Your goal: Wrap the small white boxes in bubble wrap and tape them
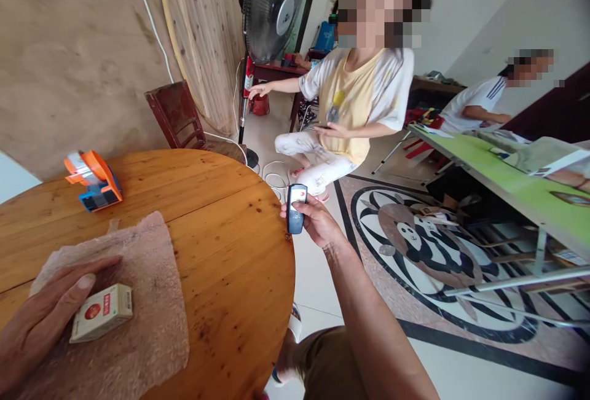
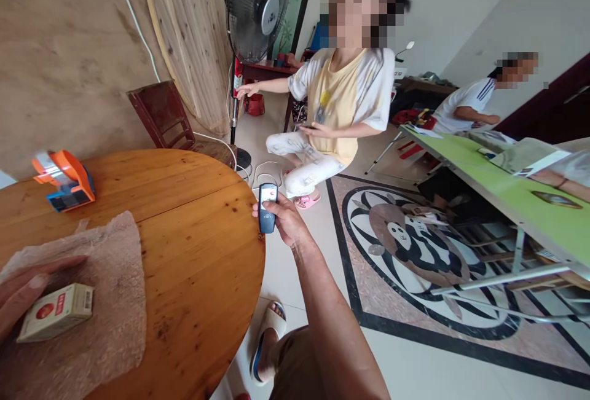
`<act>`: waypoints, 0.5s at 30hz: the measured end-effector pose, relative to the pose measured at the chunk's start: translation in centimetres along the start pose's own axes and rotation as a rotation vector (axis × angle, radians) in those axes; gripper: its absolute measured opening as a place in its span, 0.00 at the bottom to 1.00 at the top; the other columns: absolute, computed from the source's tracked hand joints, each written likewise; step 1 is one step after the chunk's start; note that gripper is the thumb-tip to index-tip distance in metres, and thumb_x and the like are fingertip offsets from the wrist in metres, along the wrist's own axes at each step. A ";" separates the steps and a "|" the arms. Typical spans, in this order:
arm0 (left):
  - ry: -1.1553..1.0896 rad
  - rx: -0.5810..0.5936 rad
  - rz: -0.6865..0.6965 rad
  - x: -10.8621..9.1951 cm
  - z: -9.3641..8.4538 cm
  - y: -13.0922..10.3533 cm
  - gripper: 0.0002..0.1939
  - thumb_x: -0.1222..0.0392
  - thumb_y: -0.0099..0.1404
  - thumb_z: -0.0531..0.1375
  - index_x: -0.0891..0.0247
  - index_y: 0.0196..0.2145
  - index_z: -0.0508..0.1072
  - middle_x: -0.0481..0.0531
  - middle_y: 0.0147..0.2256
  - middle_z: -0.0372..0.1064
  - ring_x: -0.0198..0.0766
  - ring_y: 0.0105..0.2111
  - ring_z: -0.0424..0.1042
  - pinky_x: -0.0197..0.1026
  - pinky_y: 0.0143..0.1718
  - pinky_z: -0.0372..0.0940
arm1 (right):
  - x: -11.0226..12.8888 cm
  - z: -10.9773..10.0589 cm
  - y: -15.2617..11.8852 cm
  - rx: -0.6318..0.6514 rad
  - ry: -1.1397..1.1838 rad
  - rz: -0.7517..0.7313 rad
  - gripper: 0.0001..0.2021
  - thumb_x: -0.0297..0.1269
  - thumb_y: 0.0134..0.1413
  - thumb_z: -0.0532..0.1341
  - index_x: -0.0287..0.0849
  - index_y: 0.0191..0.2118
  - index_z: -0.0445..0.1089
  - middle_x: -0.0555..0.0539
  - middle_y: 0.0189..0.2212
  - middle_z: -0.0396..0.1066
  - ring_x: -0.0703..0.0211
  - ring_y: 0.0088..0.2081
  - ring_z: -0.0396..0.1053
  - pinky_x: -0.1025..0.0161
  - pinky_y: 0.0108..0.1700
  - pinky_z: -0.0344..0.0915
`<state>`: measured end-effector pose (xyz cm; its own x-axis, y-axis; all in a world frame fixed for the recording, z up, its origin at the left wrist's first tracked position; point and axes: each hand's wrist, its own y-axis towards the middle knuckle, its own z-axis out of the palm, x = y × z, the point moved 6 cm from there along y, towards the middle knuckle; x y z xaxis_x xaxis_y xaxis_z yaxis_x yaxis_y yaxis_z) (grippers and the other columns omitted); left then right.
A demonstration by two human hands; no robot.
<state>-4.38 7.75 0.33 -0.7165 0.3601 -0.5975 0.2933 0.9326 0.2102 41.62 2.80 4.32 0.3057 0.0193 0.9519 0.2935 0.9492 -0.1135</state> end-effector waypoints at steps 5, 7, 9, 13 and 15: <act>-0.151 0.058 -0.061 0.1 0.0 0.1 0.22 0.40 0.68 0.48 0.43 0.53 0.71 0.38 0.59 0.66 0.45 0.63 0.61 0.56 0.68 0.50 | -0.4 0.1 0.4 -0.008 0.053 0.101 0.14 0.38 0.43 0.67 0.45 0.36 0.65 0.46 0.31 0.78 0.47 0.37 0.78 0.51 0.39 0.75; -0.148 0.061 -0.060 0.3 -0.1 0.1 0.22 0.40 0.68 0.48 0.44 0.53 0.71 0.38 0.60 0.65 0.45 0.62 0.62 0.55 0.68 0.50 | -0.5 0.2 0.7 -0.033 0.033 0.141 0.14 0.38 0.44 0.66 0.45 0.37 0.63 0.46 0.31 0.78 0.47 0.37 0.78 0.52 0.37 0.75; -0.141 0.069 -0.071 0.5 0.0 0.0 0.22 0.40 0.68 0.48 0.44 0.54 0.71 0.38 0.61 0.64 0.45 0.62 0.62 0.54 0.68 0.51 | -0.5 0.3 1.0 -0.063 -0.002 0.157 0.15 0.36 0.43 0.67 0.45 0.37 0.63 0.46 0.31 0.78 0.49 0.36 0.77 0.53 0.36 0.75; -0.143 0.073 -0.078 0.5 0.1 -0.1 0.21 0.41 0.69 0.49 0.43 0.54 0.70 0.37 0.60 0.65 0.43 0.62 0.62 0.53 0.68 0.50 | -0.6 0.6 1.6 -0.057 -0.088 0.153 0.16 0.32 0.39 0.66 0.44 0.37 0.63 0.48 0.30 0.77 0.52 0.32 0.76 0.57 0.33 0.74; -0.137 0.069 -0.059 0.3 0.1 0.0 0.21 0.42 0.69 0.48 0.42 0.54 0.70 0.37 0.59 0.65 0.43 0.62 0.62 0.53 0.68 0.51 | -0.7 0.6 1.8 -0.056 -0.147 0.135 0.14 0.32 0.40 0.65 0.44 0.37 0.64 0.49 0.28 0.76 0.55 0.30 0.75 0.60 0.31 0.72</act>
<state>-4.55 7.82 0.03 -0.6420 0.2939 -0.7082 0.2999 0.9463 0.1208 41.39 4.72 3.66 0.2111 0.1944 0.9580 0.3100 0.9161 -0.2542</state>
